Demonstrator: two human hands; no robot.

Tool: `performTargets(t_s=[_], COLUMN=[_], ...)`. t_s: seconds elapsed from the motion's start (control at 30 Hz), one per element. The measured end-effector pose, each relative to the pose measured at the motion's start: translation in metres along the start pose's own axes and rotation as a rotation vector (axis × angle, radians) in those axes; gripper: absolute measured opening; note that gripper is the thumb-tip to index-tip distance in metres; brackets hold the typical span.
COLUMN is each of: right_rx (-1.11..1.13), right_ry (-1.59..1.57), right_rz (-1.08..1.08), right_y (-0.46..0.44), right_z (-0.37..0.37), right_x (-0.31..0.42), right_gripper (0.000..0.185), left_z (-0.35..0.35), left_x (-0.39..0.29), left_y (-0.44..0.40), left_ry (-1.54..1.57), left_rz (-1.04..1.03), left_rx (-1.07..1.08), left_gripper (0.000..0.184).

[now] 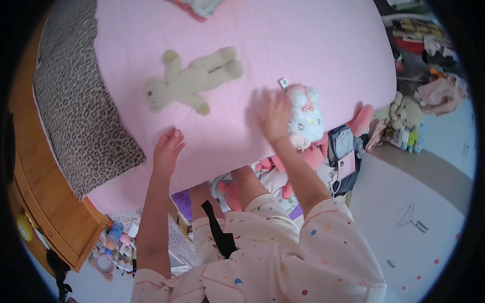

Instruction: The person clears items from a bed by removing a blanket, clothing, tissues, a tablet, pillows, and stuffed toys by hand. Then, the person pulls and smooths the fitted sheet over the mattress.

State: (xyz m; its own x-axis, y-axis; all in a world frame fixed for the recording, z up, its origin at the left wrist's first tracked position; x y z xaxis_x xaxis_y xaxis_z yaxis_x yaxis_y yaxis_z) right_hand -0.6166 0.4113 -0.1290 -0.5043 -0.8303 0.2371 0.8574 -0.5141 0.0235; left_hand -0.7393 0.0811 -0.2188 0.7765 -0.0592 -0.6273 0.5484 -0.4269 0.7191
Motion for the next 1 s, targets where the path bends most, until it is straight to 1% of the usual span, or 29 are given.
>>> performTargets(t_s=[0.03, 0.07, 0.1, 0.13, 0.17, 0.2, 0.23, 0.27, 0.3, 0.33, 0.37, 0.4, 0.43, 0.47, 0.53, 0.6, 0.63, 0.67, 0.7, 0.73, 0.77, 0.8, 0.83, 0.87, 0.9, 0.93, 0.97, 1.0], right_rx=[0.023, 0.084, 0.148, 0.151, 0.184, 0.219, 0.223, 0.311, 0.399, 0.437, 0.441, 0.411, 0.379, 0.356, 0.364, 0.367, 0.373, 0.372, 0.438, 0.455, 0.449, 0.385, 0.327, 0.263, 0.217, 0.15, 0.101, 0.062], right_ry=[0.22, 0.291, 0.359, 0.354, 0.412, 0.469, 0.46, 0.459, 0.453, 0.462, 0.447, 0.351, 0.255, 0.204, 0.132, 0.16, 0.149, 0.139, 0.078, -0.008, -0.146, -0.117, -0.179, -0.269, -0.303, -0.273, -0.282, -0.412], right_rz=[-0.119, -0.159, -0.197, -0.22, -0.379, -0.537, -0.56, -0.596, -0.627, -0.613, -0.619, -0.533, -0.446, -0.427, -0.401, -0.385, -0.378, -0.364, -0.424, -0.426, -0.521, -0.528, -0.593, -0.698, -0.813, -0.859, -0.926, -1.064], right_y=[-0.006, -0.01, -0.012, -0.015, -0.012, -0.004, -0.002, 0.003, 0.011, 0.015, 0.023, 0.029, 0.036, 0.048, 0.092, 0.143, 0.174, 0.201, 0.231, 0.262, 0.295, 0.325, 0.349, 0.368, 0.372, 0.387, 0.379, 0.362], right_z=[0.024, 0.034, 0.04, 0.049, 0.058, 0.065, 0.069, 0.066, 0.063, 0.067, 0.073, 0.076, 0.08, 0.088, 0.08, 0.07, 0.059, 0.049, 0.038, 0.025, 0.018, 0.018, 0.017, 0.021, 0.034, 0.037, 0.051, 0.066], right_x=[-0.033, -0.06, -0.084, -0.097, -0.124, -0.152, -0.17, -0.19, -0.209, -0.219, -0.233, -0.24, -0.242, -0.241, -0.254, -0.262, -0.272, -0.284, -0.299, -0.318, -0.344, -0.368, -0.4, -0.434, -0.453, -0.492, -0.507, -0.508], right_gripper=[0.09, 0.101, 0.112, 0.112, 0.114, 0.117, 0.117, 0.113, 0.109, 0.095, 0.095, 0.089, 0.083, 0.077, 0.076, 0.077, 0.077, 0.078, 0.076, 0.075, 0.07, 0.069, 0.061, 0.052, 0.047, 0.043, 0.037, 0.035], left_z=[-0.013, -0.018, -0.022, -0.023, -0.027, -0.038, -0.046, -0.052, -0.063, -0.069, -0.068, -0.065, -0.065, -0.069, -0.092, -0.128, -0.135, -0.153, -0.188, -0.204, -0.206, -0.197, -0.295, -0.295, -0.316, -0.352, -0.349, -0.344], left_x=[0.001, 0.005, 0.006, 0.007, 0.007, 0.002, -0.008, -0.012, -0.014, -0.018, -0.022, -0.02, -0.015, -0.016, -0.012, 0.009, 0.041, 0.063, 0.081, 0.126, 0.206, 0.262, 0.177, 0.229, 0.266, 0.188, 0.192, 0.184], left_y=[-0.011, -0.03, -0.049, -0.068, -0.083, -0.095, -0.102, -0.11, -0.115, -0.117, -0.119, -0.122, -0.132, -0.137, -0.105, -0.052, -0.039, -0.017, 0.014, 0.038, 0.053, 0.054, 0.111, 0.102, 0.128, 0.125, 0.107, 0.077], left_ry=[0.152, 0.186, 0.165, 0.314, 0.459, 0.437, 0.498, 0.558, 0.537, 0.474, 0.412, 0.396, 0.439, 0.48, 0.321, 0.182, 0.158, 0.151, 0.192, 0.091, 0.054, -0.63, -1.157, -1.109, -0.777, -0.861, -0.864, -0.592], left_rz=[0.028, -0.004, 0.006, 0.014, 0.023, 0.037, 0.037, 0.035, 0.039, 0.015, -0.012, -0.017, -0.035, -0.051, -0.107, -0.075, 0.0, 0.01, 0.111, 0.316, 0.516, 0.266, -0.422, -0.039, 0.558, 0.173, 0.153, -0.012], left_rx=[0.006, 0.033, 0.043, 0.019, -0.01, -0.004, -0.052, -0.101, -0.097, -0.118, -0.145, -0.152, -0.036, 0.08, 0.103, 0.003, 0.022, 0.034, 0.108, 0.296, 0.46, 0.364, 0.793, 0.683, 0.931, 0.946, 0.935, 0.803], left_gripper=[0.043, 0.046, 0.046, 0.046, 0.046, 0.046, 0.045, 0.043, 0.043, 0.04, 0.037, 0.037, 0.032, 0.028, 0.023, 0.023, 0.024, 0.026, 0.028, 0.03, 0.028, 0.038, 0.049, 0.05, 0.057, 0.054, 0.054, 0.048])
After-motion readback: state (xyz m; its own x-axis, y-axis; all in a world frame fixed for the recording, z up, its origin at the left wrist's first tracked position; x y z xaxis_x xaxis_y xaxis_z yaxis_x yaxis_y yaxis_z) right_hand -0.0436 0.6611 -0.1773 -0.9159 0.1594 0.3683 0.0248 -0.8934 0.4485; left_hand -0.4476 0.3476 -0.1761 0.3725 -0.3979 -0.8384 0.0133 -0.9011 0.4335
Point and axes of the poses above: each hand's wrist, its own y-axis away from the middle knuckle, its own z-axis out of the back of the hand, x = y × z, the point moved 10 cm from there along -y, towards the middle knuckle, and after that the axes turned 7 degrees about x, right-handed, at the moved point
